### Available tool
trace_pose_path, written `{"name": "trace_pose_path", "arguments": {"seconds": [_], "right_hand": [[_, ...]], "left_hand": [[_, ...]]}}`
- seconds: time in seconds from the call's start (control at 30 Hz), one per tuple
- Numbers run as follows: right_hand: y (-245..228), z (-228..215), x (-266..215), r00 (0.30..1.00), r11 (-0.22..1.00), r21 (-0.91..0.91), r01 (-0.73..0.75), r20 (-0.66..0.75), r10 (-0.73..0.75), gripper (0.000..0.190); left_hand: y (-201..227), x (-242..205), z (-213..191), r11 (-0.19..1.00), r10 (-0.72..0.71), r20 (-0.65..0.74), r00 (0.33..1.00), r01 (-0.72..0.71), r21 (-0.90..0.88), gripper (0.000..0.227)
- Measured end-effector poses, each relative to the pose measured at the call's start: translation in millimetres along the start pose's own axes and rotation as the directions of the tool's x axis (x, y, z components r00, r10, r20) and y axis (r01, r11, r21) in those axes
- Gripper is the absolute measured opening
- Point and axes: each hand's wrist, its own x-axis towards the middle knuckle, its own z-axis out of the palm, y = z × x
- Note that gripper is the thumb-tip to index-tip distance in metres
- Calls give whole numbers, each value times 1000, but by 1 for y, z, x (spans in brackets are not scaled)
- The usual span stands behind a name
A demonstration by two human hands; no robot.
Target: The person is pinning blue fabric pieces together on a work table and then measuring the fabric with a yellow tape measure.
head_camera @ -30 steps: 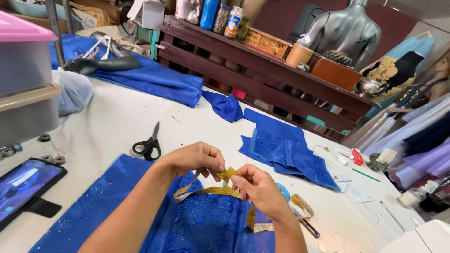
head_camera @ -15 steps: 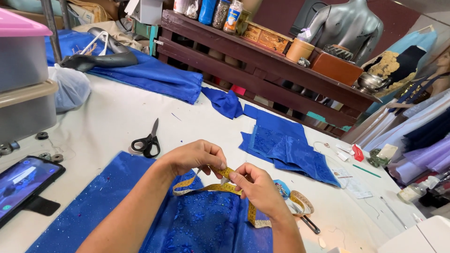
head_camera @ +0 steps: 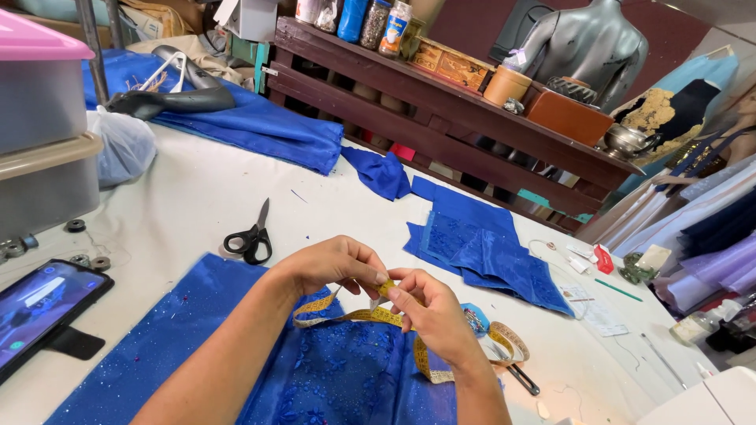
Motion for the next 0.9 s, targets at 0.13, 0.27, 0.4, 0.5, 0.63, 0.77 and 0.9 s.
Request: {"name": "trace_pose_path", "arguments": {"seconds": [0.13, 0.27, 0.4, 0.5, 0.63, 0.77, 0.9], "right_hand": [[10, 1, 6, 999, 993, 115, 20, 25, -23, 15], [8, 0, 5, 1000, 995, 102, -1, -6, 2, 14], [10, 1, 6, 999, 997, 77, -15, -30, 17, 13], [14, 0, 8, 998, 997, 62, 56, -44, -53, 18], [10, 2, 6, 996, 998, -41, 56, -64, -58, 20], [6, 6, 4, 992, 992, -126, 30, -116, -44, 22], [25, 2, 9, 968, 973, -55, 226, -96, -230, 21]], "left_hand": [[-1, 0, -3, 1000, -5, 50, 999, 4, 7, 12], [2, -2, -3, 997, 13, 34, 999, -16, 78, 17], [3, -4, -3, 994, -19, -3, 1000, 19, 110, 17], [0, -1, -3, 991, -47, -52, 998, 53, 126, 17], [4, -4, -2, 982, -64, -65, 996, 74, 171, 16], [5, -4, -3, 973, -84, -58, 995, 95, 211, 14], [3, -3, 3, 990, -42, -116, 992, 57, 129, 20]]}}
